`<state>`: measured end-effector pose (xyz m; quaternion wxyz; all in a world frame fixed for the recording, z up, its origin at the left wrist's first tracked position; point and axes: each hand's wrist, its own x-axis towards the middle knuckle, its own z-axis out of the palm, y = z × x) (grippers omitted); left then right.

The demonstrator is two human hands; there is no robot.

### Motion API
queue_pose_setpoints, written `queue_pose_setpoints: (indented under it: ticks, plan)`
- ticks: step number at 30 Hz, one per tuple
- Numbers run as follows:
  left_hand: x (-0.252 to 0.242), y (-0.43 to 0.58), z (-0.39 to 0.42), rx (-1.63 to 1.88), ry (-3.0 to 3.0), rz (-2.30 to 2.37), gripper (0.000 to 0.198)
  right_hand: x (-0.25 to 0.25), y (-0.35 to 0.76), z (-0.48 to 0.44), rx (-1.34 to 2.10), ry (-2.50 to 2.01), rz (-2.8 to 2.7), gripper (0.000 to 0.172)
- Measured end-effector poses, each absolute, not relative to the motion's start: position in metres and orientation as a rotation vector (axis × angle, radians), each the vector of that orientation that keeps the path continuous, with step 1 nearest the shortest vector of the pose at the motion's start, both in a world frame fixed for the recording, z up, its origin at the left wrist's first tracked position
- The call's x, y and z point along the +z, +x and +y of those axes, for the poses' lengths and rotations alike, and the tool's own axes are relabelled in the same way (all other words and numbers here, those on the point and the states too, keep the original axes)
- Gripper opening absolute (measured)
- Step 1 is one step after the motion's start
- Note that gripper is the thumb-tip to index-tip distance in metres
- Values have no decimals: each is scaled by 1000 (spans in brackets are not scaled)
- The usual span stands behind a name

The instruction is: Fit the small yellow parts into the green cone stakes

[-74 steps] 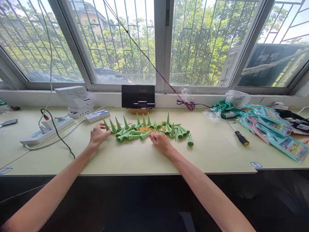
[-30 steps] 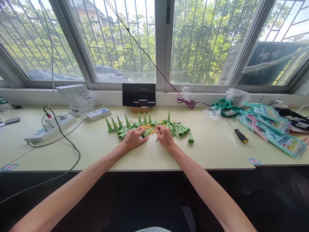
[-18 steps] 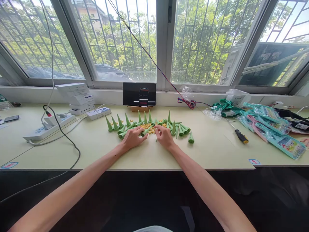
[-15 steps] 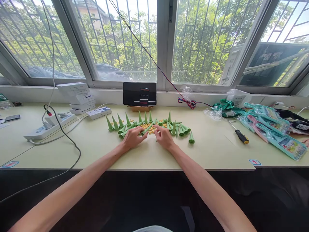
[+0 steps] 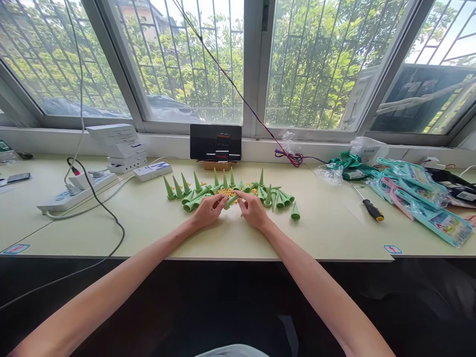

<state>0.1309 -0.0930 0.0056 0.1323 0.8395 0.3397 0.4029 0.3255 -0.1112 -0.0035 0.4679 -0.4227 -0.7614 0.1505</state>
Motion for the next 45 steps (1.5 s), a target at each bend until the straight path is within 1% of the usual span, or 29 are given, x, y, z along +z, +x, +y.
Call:
queue_pose_setpoints:
  ticks: [3,6,11,14,26,28,31,33,35,40,42,45]
  plan:
    - [8,132,-93,1118,2282,968,35,-4,325,-111,374,-1014,-1840,37]
    - [10,133,-93,995,2061,872,39,-3,325,-110,386,-989,-1816,36]
    - [12,132,-90,904,1839,737,39,-2,325,-110,392,-983,-1810,35]
    - [12,132,-91,882,1830,740,43,-3,325,-109,384,-981,-1805,34]
    - [14,130,-93,925,2041,815,44,-4,325,-109,392,-979,-1821,31]
    - [16,130,-93,970,2089,857,44,-3,325,-110,418,-997,-1806,34]
    - [17,128,-93,1069,2072,904,44,-4,324,-111,465,-1012,-1761,43]
    - [15,128,-92,1118,2024,913,43,-5,324,-110,465,-1010,-1738,45]
    - [13,129,-90,1150,1977,905,40,-7,325,-109,431,-1026,-1722,42]
    - [11,130,-88,1181,1933,857,38,-10,325,-107,186,-1150,-1821,20]
    - [12,131,-89,1182,1932,851,38,-12,323,-107,76,-1216,-1886,20]
    - [13,131,-90,1179,1936,855,38,-13,319,-108,-7,-1271,-1963,25]
